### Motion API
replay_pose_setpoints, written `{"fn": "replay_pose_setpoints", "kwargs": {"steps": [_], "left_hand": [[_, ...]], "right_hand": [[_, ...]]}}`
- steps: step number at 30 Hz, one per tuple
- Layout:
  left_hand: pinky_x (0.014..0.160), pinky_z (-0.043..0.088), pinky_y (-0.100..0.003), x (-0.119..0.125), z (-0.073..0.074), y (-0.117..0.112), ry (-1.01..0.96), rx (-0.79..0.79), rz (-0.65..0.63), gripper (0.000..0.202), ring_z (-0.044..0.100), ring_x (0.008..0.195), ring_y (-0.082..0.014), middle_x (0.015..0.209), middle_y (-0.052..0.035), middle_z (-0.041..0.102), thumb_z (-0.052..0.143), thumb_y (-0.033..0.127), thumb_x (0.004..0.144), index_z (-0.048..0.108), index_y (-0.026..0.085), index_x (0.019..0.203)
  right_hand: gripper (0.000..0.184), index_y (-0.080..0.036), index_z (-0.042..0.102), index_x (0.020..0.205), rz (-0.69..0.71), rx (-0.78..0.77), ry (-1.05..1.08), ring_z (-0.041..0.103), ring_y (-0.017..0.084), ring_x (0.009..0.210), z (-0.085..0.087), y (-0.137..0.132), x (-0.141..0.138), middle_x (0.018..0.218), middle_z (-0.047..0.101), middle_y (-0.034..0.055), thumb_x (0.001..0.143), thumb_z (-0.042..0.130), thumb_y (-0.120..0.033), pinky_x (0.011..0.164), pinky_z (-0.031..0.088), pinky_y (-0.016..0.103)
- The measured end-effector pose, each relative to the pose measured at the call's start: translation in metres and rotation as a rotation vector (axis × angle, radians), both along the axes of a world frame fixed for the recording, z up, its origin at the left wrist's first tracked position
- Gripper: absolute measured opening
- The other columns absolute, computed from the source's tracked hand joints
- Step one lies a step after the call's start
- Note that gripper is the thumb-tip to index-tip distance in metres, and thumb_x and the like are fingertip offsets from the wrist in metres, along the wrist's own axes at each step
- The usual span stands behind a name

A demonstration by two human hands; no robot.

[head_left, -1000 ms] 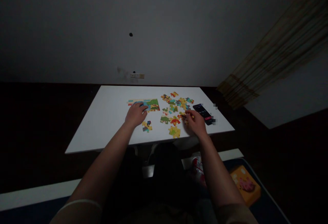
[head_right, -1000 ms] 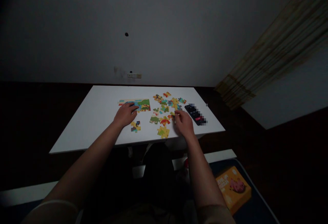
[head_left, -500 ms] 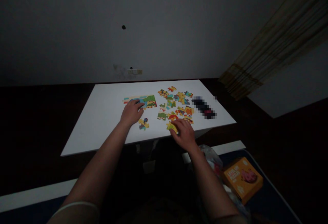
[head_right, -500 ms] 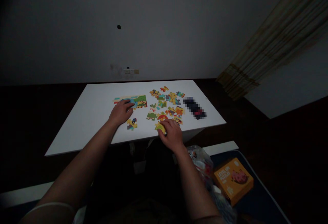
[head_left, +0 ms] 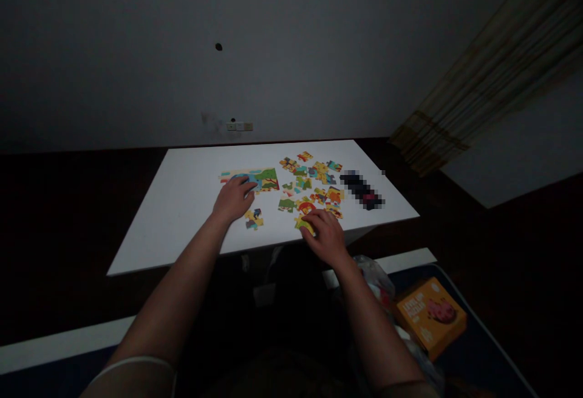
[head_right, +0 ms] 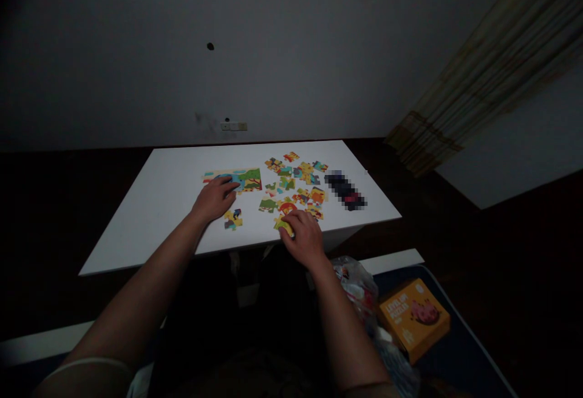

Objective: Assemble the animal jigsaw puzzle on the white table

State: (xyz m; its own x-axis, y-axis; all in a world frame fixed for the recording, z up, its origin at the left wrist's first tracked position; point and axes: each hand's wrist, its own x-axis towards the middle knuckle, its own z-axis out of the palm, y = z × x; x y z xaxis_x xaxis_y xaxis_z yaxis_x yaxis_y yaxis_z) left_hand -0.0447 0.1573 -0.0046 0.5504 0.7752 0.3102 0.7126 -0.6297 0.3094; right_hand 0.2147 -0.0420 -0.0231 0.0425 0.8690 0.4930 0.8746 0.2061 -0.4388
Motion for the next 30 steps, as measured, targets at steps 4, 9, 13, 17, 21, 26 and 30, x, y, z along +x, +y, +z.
{"fn": "replay_pose_setpoints", "kwargs": {"steps": [4,9,13,17,21,26,30], "left_hand": [[0.115,0.039,-0.051,-0.0005,-0.0002,0.0000,-0.017,-0.015,-0.008,0.039,0.053,0.132,-0.0326,0.143,-0.0130,0.058,0.052,0.031,0.096,0.071,0.022,0.129],[0.114,0.040,-0.051,-0.0010,-0.0003,-0.0002,-0.030,-0.013,-0.011,0.039,0.054,0.131,-0.0323,0.143,-0.0130,0.059,0.052,0.031,0.095,0.072,0.022,0.128],[0.114,0.042,-0.050,-0.0010,0.0005,-0.0007,-0.024,-0.003,-0.016,0.039,0.055,0.130,-0.0327,0.142,-0.0149,0.059,0.052,0.032,0.096,0.073,0.020,0.127],[0.114,0.042,-0.051,-0.0010,0.0020,-0.0021,-0.020,-0.009,-0.008,0.037,0.054,0.130,-0.0315,0.142,-0.0112,0.060,0.054,0.031,0.094,0.073,0.024,0.126],[0.113,0.042,-0.052,-0.0012,0.0031,-0.0031,-0.038,-0.007,-0.016,0.037,0.055,0.129,-0.0318,0.141,-0.0126,0.061,0.053,0.030,0.094,0.074,0.024,0.124],[0.113,0.041,-0.052,-0.0009,0.0042,-0.0026,-0.044,-0.020,-0.018,0.038,0.056,0.128,-0.0315,0.141,-0.0125,0.061,0.052,0.031,0.094,0.074,0.024,0.124],[0.113,0.040,-0.052,-0.0004,0.0060,-0.0026,-0.035,-0.018,-0.002,0.036,0.057,0.128,-0.0322,0.140,-0.0112,0.062,0.055,0.031,0.092,0.075,0.026,0.121]], "right_hand": [[0.019,-0.029,0.068,0.110,-0.005,-0.006,-0.005,0.060,0.027,0.104,0.0009,0.0005,-0.0005,0.111,0.067,0.0065,0.092,0.062,-0.031,0.091,0.051,0.048],[0.020,-0.029,0.068,0.111,-0.005,0.000,-0.015,0.060,0.027,0.103,-0.0001,0.0010,0.0005,0.110,0.066,0.0064,0.092,0.063,-0.030,0.091,0.051,0.048],[0.020,-0.029,0.067,0.111,-0.008,-0.010,-0.014,0.060,0.027,0.104,-0.0017,0.0012,0.0011,0.111,0.066,0.0060,0.091,0.064,-0.030,0.092,0.051,0.047],[0.021,-0.029,0.067,0.111,-0.012,-0.009,-0.010,0.060,0.027,0.104,-0.0002,0.0004,-0.0001,0.111,0.066,0.0063,0.091,0.064,-0.029,0.092,0.051,0.047],[0.020,-0.029,0.067,0.110,-0.009,0.001,-0.006,0.061,0.028,0.105,0.0021,-0.0004,-0.0016,0.111,0.067,0.0066,0.090,0.064,-0.028,0.092,0.051,0.047],[0.020,-0.030,0.067,0.109,-0.018,0.005,-0.014,0.061,0.028,0.104,0.0023,0.0005,-0.0019,0.110,0.067,0.0063,0.090,0.065,-0.027,0.090,0.052,0.048],[0.019,-0.029,0.067,0.110,-0.003,-0.011,-0.012,0.060,0.028,0.106,0.0021,0.0007,-0.0009,0.111,0.067,0.0063,0.091,0.064,-0.028,0.093,0.050,0.048]]}}
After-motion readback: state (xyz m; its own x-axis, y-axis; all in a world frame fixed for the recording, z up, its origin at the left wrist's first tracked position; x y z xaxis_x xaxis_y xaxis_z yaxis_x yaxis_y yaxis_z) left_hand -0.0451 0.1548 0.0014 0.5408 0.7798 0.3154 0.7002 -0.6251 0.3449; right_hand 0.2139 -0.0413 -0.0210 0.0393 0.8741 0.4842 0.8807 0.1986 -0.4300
